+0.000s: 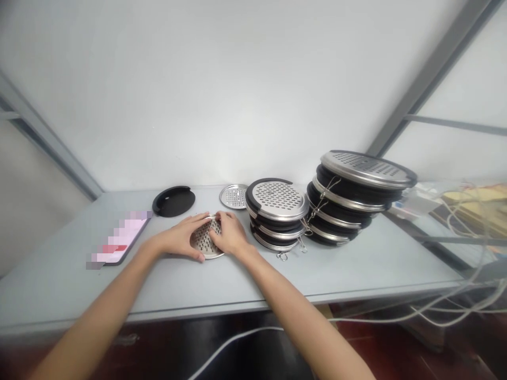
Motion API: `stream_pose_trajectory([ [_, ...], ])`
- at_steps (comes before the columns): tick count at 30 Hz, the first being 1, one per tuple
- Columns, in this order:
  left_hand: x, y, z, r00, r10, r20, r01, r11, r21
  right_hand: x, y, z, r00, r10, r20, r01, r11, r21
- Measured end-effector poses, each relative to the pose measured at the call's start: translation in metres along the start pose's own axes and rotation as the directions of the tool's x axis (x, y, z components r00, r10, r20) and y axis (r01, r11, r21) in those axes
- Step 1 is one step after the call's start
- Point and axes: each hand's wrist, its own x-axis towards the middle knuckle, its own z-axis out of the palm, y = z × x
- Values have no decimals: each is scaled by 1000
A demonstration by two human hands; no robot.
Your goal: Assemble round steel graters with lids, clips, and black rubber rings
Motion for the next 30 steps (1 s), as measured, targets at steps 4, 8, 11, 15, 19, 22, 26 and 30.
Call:
stream_pose_trajectory([
  [4, -1, 2, 0, 1000, -28, -6, 28, 1000, 9, 0, 3, 1, 994, -3, -108, 5, 1000, 16],
  [8, -2, 0, 1, 1000, -22, -17, 22, 1000, 12, 0, 6, 3, 992, 58, -111, -59, 998, -9],
  [11, -2, -2, 3, 999, -26, -21, 27, 1000, 12, 1, 8, 4, 997, 53, -54, -55, 998, -36],
  [15, -1, -3, 3, 999, -46, -17, 46, 999, 14, 1, 7, 4, 998, 45, -37, -47, 997, -58],
  [19, -2, -1, 2, 999, -33, -27, 33, 999, 6, 2, 5, 3, 998, 54, -35, -57, 996, -72],
  [22, -3, 0, 1, 999, -28, -37, 28, 1000, -6, 2, 6, 4, 998, 57, -29, -59, 995, -85],
  [26, -3, 1, 2, 999, -26, -38, 26, 1000, 6, 3, 7, 5, 997, 73, -35, -76, 994, -83],
  [30, -3, 0, 2, 999, -10, -53, 11, 1000, 6, 4, 6, 5, 996, 81, -30, -83, 994, -68],
])
